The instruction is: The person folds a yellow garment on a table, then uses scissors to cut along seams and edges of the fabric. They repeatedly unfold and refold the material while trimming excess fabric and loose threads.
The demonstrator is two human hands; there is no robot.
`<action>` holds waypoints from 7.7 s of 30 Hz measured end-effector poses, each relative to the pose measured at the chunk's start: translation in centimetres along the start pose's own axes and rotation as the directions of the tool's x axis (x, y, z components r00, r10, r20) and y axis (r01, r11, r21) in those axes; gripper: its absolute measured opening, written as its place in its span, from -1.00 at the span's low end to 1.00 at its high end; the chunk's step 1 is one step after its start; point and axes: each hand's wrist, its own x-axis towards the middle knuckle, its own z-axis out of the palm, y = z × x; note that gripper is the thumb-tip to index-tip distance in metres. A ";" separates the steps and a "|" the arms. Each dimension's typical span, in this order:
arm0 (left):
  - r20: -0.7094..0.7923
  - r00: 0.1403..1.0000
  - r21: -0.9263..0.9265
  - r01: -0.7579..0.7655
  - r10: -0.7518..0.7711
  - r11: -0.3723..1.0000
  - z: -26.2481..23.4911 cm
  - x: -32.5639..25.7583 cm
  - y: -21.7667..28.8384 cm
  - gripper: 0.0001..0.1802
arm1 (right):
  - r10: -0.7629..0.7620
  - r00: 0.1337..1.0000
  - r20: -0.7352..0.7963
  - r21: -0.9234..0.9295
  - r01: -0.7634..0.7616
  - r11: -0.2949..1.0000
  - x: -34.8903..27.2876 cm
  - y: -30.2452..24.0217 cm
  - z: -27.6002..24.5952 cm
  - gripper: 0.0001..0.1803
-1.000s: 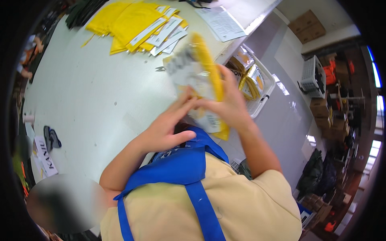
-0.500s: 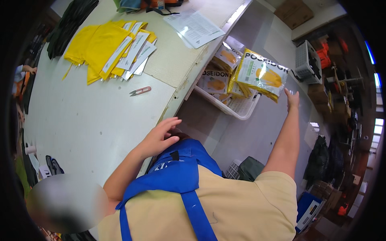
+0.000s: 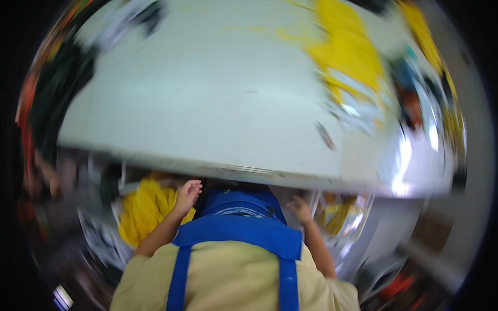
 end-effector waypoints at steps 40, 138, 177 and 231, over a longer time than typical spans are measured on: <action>-0.522 0.461 -0.853 -0.304 -0.718 0.424 -13.9 -40.9 -19.5 -0.32 | 0.457 0.263 0.850 -0.449 -0.093 0.889 -4.1 -32.6 48.8 -0.34; 0.349 0.492 0.557 -0.794 0.797 0.246 -0.9 9.7 28.7 -0.40 | -0.739 0.449 -0.502 -0.427 0.614 0.664 6.6 -39.8 7.6 -0.32; 0.390 0.715 0.733 -0.622 0.580 0.275 -18.1 18.1 16.0 -0.82 | -0.184 0.696 0.694 -0.436 0.609 0.662 6.7 -38.0 9.5 -0.72; 0.746 0.463 0.546 -0.837 0.479 -0.041 -0.8 16.2 15.6 -0.45 | -0.621 0.743 0.250 -0.624 0.614 0.483 9.5 -33.2 4.1 -0.36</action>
